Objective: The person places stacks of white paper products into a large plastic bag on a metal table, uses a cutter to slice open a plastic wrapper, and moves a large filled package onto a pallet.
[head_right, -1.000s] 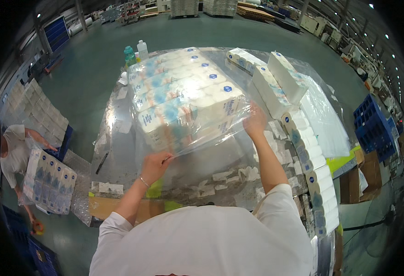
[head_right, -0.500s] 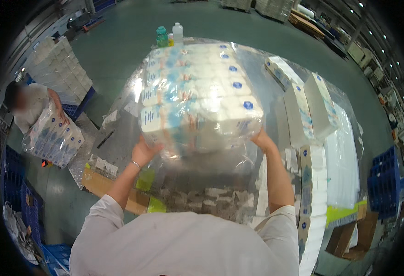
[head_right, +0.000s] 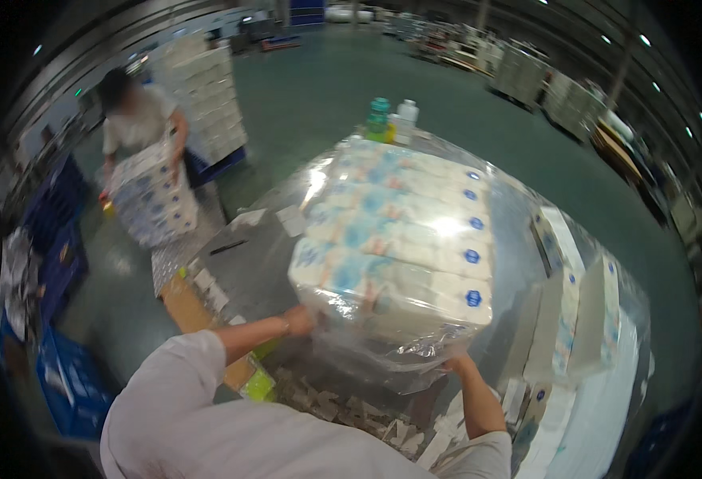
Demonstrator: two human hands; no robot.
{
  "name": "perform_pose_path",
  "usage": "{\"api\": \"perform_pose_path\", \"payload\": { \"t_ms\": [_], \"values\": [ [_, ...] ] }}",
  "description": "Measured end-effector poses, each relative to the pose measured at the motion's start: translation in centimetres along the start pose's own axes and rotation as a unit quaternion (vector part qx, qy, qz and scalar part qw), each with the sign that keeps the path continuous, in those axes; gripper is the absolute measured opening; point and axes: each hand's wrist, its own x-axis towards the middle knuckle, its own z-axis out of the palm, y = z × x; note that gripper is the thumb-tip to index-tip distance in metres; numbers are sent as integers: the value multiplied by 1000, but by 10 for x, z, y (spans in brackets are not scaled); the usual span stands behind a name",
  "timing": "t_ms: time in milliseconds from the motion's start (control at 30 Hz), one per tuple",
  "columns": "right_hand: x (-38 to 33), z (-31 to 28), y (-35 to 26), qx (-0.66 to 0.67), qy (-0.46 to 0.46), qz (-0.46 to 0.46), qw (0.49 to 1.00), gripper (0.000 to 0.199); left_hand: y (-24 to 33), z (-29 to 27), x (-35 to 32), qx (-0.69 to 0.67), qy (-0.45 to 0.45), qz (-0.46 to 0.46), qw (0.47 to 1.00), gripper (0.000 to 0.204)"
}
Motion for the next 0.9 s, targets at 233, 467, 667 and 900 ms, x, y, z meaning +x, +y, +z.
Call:
{"api": "perform_pose_path", "payload": {
  "t_ms": [233, 467, 667, 900],
  "values": [
    [-46, 54, 7, -14, 177, 21, 984, 21, 33, -61, -11, 34, 56, -165, 984, 30],
    [-141, 129, 41, -32, 264, 47, 963, 9, -14, -68, -95, 17, 122, -120, 985, 28],
    [-235, 145, 101, -49, 212, -162, 962, 3, -60, -55, -195, -61, 118, -49, 990, 22],
    [-374, 232, 31, -386, 339, -405, 756, 10, -31, -139, -361, -372, 96, 40, 922, 18]
  ]
}}
